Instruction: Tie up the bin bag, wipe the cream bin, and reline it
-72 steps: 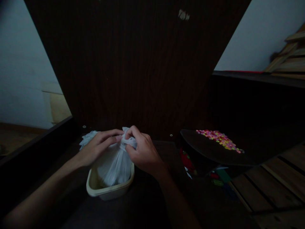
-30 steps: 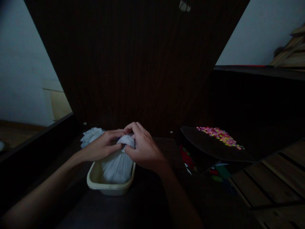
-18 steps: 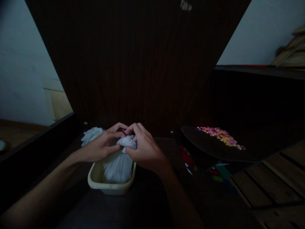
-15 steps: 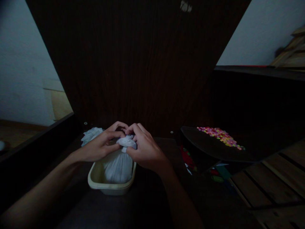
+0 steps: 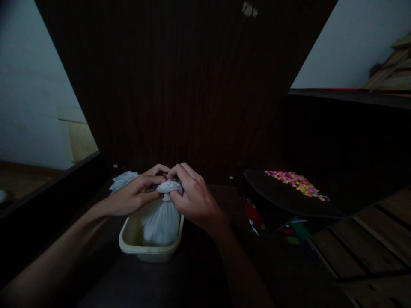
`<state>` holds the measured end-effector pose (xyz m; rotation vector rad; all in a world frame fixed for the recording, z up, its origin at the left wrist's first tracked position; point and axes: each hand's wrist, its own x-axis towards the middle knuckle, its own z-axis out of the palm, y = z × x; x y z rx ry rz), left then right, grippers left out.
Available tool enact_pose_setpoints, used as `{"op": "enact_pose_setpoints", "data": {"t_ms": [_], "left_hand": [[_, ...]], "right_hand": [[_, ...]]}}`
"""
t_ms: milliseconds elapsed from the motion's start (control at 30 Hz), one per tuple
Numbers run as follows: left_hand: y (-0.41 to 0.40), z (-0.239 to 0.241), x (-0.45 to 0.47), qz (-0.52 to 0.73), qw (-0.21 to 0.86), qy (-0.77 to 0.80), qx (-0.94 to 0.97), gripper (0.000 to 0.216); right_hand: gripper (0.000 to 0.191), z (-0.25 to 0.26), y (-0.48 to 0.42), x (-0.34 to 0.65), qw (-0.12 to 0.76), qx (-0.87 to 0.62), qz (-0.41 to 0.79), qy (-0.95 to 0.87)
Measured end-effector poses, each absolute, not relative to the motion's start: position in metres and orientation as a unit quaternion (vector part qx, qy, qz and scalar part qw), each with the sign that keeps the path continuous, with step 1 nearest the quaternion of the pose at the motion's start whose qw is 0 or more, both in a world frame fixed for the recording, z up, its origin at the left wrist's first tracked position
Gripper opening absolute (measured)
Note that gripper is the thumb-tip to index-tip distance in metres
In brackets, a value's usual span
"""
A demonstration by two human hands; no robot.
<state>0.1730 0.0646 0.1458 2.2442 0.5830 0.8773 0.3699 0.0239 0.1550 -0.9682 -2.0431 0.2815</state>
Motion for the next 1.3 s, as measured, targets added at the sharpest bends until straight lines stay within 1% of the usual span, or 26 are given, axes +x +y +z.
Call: {"op": "enact_pose_setpoints", "data": {"t_ms": [267,400,567,700,833,900,967,1100,1267,1300], "left_hand": [[0.067,0.145,0.171,0.337,0.32,0.214,0.859,0.009],[0.069,0.146,0.17,0.334,0.327,0.214,0.858,0.013],[0.072,0.142,0.171,0.37,0.348,0.2,0.838,0.018],[0.072,0.139,0.174,0.381,0.349,0.196,0.834,0.016],[0.072,0.14,0.173,0.39,0.337,0.201,0.833,0.011],[0.072,0.141,0.172,0.389,0.336,0.209,0.832,0.01],[0.072,0.141,0.171,0.385,0.339,0.216,0.831,0.009],[0.072,0.14,0.172,0.393,0.343,0.231,0.821,0.009],[0.074,0.134,0.176,0.424,0.356,0.246,0.795,0.004],[0.075,0.132,0.176,0.438,0.361,0.246,0.785,0.008]], "right_hand": [[0.022,0.149,0.027,0.361,0.441,-0.372,0.069,-0.814],[0.023,0.148,0.028,0.358,0.442,-0.361,0.059,-0.819],[0.022,0.149,0.027,0.359,0.403,-0.364,0.021,-0.84],[0.02,0.149,0.026,0.361,0.362,-0.419,0.005,-0.833],[0.02,0.15,0.023,0.361,0.328,-0.486,0.048,-0.808],[0.021,0.151,0.023,0.361,0.335,-0.479,0.092,-0.806],[0.021,0.152,0.023,0.361,0.36,-0.454,0.119,-0.806],[0.027,0.151,0.024,0.362,0.408,-0.43,0.127,-0.795],[0.034,0.15,0.025,0.365,0.426,-0.413,0.135,-0.793],[0.034,0.151,0.025,0.364,0.431,-0.41,0.137,-0.792]]}}
